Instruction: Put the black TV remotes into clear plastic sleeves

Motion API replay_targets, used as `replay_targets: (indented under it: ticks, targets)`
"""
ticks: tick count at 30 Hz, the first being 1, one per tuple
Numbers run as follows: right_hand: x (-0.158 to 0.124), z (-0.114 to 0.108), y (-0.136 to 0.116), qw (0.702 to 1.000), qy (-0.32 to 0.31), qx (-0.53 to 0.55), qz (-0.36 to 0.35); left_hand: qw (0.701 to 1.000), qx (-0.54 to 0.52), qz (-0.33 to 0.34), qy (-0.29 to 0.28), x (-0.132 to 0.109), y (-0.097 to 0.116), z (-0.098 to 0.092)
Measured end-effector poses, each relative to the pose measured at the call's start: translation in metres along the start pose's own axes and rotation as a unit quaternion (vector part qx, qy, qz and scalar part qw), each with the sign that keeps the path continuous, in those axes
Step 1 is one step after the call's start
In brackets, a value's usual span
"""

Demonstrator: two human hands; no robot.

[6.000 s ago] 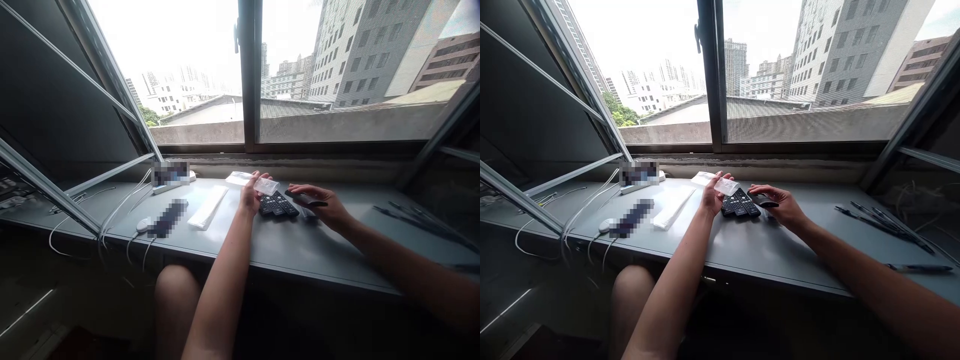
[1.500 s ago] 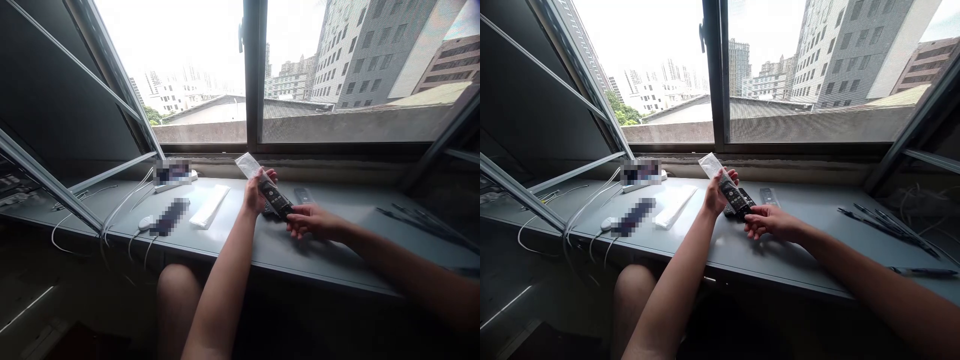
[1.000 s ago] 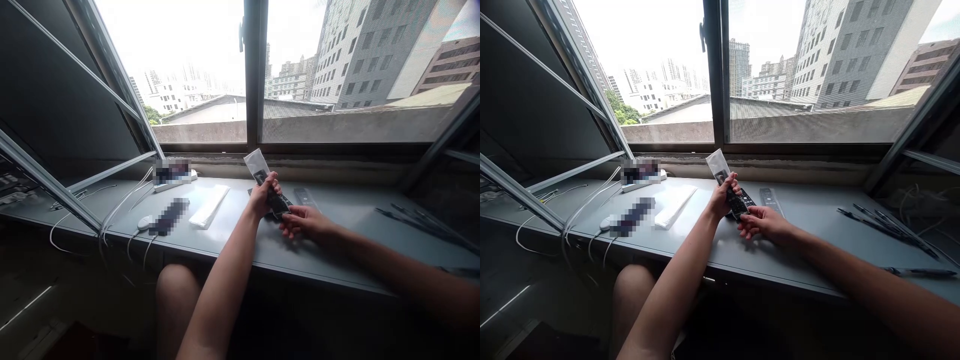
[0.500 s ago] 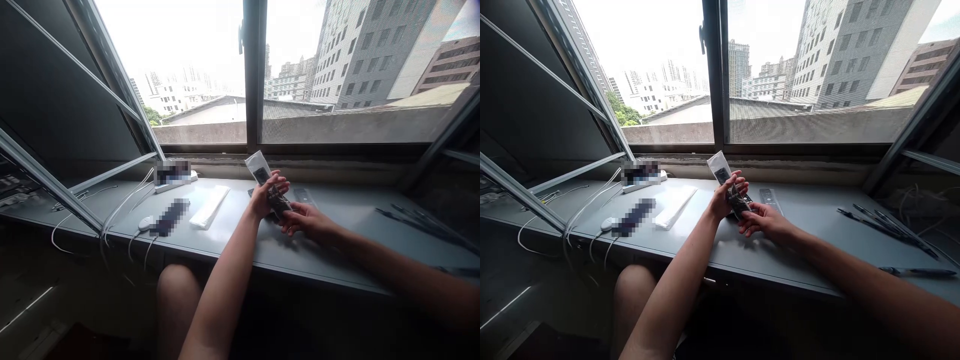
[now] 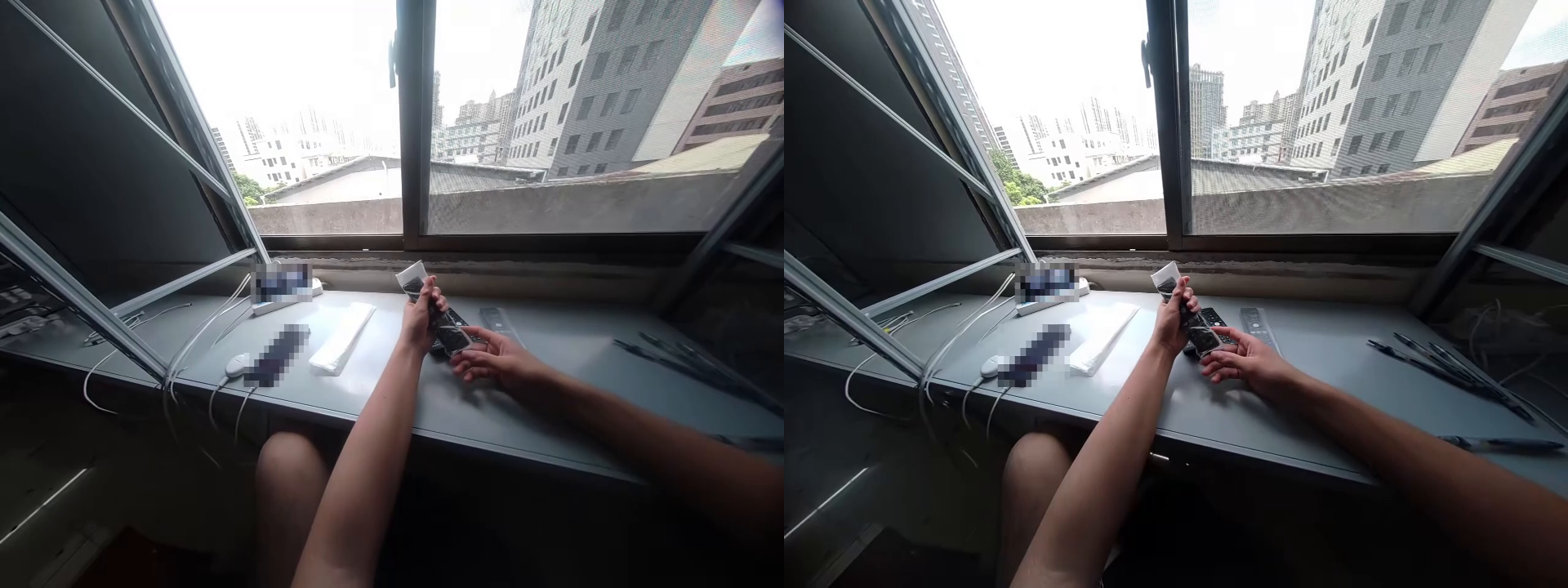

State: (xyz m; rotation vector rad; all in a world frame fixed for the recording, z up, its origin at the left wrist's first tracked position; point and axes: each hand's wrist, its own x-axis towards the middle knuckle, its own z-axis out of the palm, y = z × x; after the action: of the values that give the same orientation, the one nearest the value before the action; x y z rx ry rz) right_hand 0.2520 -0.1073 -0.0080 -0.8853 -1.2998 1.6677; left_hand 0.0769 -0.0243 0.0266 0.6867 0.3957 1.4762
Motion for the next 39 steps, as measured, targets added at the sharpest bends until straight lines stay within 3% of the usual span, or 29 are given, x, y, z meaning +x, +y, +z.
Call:
replay_targets:
  ticks: [5,8,13,17,20,25,31,39]
  targets:
    - [-0.004,0.007,-0.005,1.0,-0.007,0.004,-0.027,0.998,-0.009,-0.019,-0.063,-0.006,-0.001,0.004]
    - [-0.005,0.01,-0.008,0.998,-0.009,-0.045,-0.047,0.997,0.006,-0.035,-0.071,-0.009,0.002,0.006]
    - [-0.006,0.008,-0.012,0.99,0.007,-0.122,-0.063,0.999,0.0,-0.04,-0.025,-0.006,0.006,0.007]
    - [-0.006,0.005,-0.013,0.988,0.002,-0.147,-0.046,0.997,-0.065,-0.016,0.045,0.0,0.011,0.004]
    - [-0.005,0.003,-0.012,0.987,0.006,-0.155,-0.039,0.993,-0.097,-0.014,0.06,0.002,0.013,0.003]
    - [-0.005,0.006,-0.012,0.981,-0.003,-0.193,-0.03,0.998,-0.045,-0.031,0.019,-0.004,0.005,0.005]
    - [-0.01,0.014,-0.02,0.972,0.019,-0.232,-0.008,0.991,0.018,-0.093,-0.089,-0.013,-0.013,0.009]
    - [-0.012,0.01,-0.021,0.975,0.001,-0.221,-0.002,0.987,0.042,-0.105,-0.112,-0.018,-0.01,0.01]
